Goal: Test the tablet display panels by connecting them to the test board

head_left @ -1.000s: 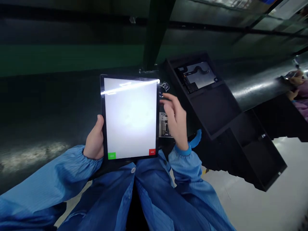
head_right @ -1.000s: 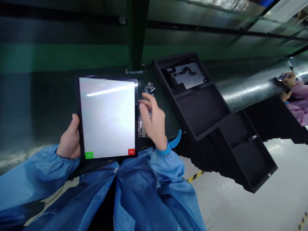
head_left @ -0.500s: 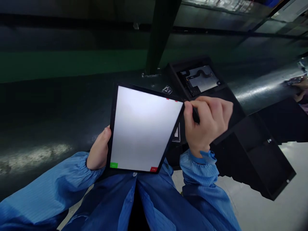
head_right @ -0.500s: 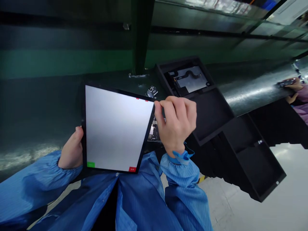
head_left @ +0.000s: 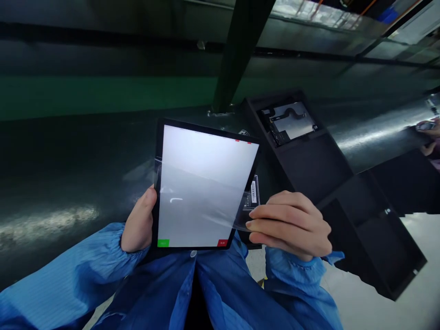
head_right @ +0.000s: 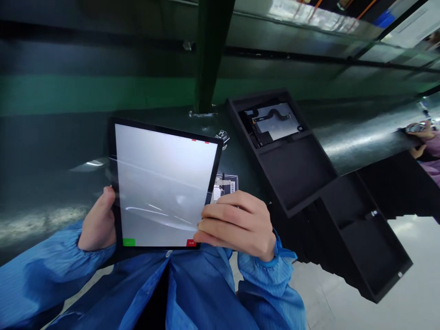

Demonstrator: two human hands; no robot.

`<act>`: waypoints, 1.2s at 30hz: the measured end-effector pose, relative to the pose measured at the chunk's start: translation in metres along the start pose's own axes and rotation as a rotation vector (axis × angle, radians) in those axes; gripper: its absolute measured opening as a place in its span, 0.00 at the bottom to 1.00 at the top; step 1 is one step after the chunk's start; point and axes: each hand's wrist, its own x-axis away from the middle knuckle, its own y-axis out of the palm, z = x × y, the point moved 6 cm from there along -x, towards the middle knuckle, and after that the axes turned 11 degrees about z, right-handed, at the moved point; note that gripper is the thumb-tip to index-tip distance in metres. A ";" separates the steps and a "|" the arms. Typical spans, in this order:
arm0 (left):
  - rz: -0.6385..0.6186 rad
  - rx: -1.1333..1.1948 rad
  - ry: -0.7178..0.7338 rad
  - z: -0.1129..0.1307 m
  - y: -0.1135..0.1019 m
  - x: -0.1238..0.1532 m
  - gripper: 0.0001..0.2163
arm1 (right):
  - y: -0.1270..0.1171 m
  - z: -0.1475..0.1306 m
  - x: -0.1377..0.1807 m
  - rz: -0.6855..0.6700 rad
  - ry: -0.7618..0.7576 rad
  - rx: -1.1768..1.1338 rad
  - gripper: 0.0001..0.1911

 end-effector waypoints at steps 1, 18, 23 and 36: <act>0.062 -0.006 0.012 0.001 -0.003 -0.001 0.20 | 0.000 0.003 0.002 -0.002 0.013 -0.013 0.09; -0.139 -0.124 -0.060 -0.011 0.016 -0.001 0.26 | 0.072 0.064 -0.046 0.101 0.505 -0.074 0.13; -0.163 -0.060 -0.145 -0.008 0.020 0.001 0.25 | 0.064 0.094 -0.025 0.061 0.503 -0.118 0.13; 0.162 -0.033 -0.700 0.002 0.017 0.004 0.22 | 0.108 0.139 0.006 -0.064 0.581 -0.468 0.27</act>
